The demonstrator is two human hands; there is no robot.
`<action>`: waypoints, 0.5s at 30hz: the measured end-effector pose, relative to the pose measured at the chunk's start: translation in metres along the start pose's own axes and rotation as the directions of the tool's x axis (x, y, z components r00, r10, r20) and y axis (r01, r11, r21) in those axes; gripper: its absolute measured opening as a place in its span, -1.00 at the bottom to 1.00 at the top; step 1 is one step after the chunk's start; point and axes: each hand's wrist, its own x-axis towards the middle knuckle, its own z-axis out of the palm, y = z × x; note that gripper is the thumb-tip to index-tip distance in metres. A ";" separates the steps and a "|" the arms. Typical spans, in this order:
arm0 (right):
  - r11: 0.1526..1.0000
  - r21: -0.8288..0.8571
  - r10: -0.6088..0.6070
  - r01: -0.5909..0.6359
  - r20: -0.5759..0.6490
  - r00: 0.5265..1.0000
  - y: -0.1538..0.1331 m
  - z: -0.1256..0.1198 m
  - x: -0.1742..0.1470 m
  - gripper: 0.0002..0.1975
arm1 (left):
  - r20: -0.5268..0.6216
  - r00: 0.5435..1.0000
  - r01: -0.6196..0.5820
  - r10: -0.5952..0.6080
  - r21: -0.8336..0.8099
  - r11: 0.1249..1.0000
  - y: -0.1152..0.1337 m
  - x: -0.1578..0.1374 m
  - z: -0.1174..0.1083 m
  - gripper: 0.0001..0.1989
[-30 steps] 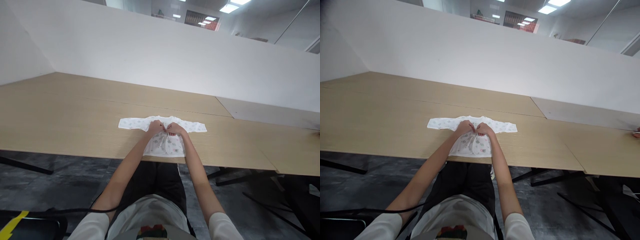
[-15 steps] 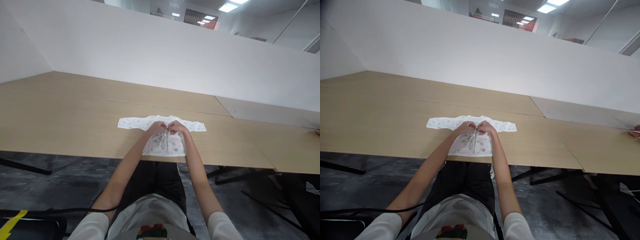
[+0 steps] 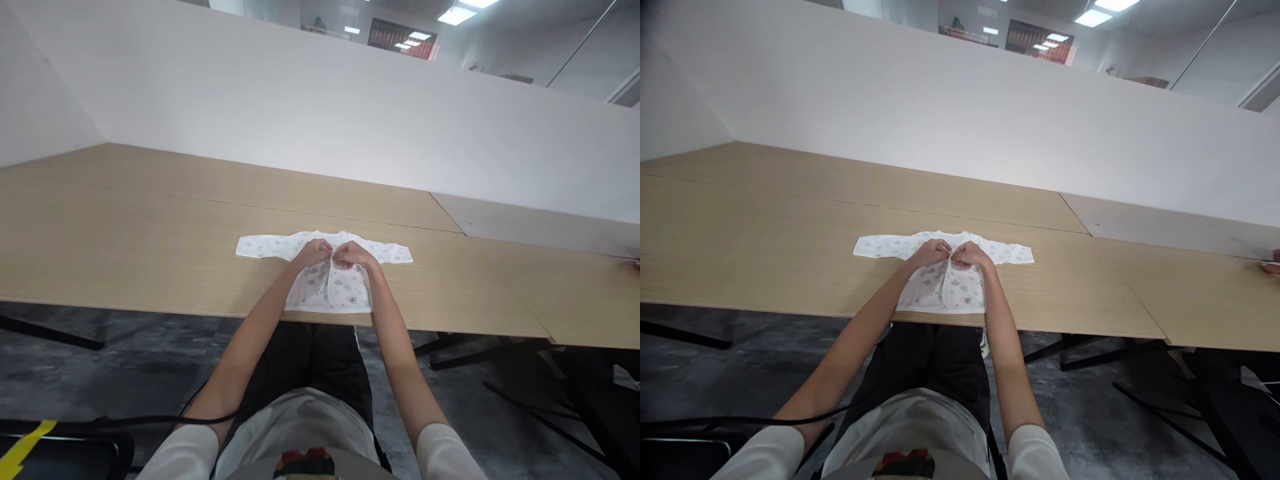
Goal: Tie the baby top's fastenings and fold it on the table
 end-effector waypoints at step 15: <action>0.999 -0.013 0.034 -0.033 0.014 0.999 0.007 0.000 0.007 -0.85 | 0.009 0.993 -0.116 0.116 0.083 0.990 -0.006 0.000 0.000 -0.80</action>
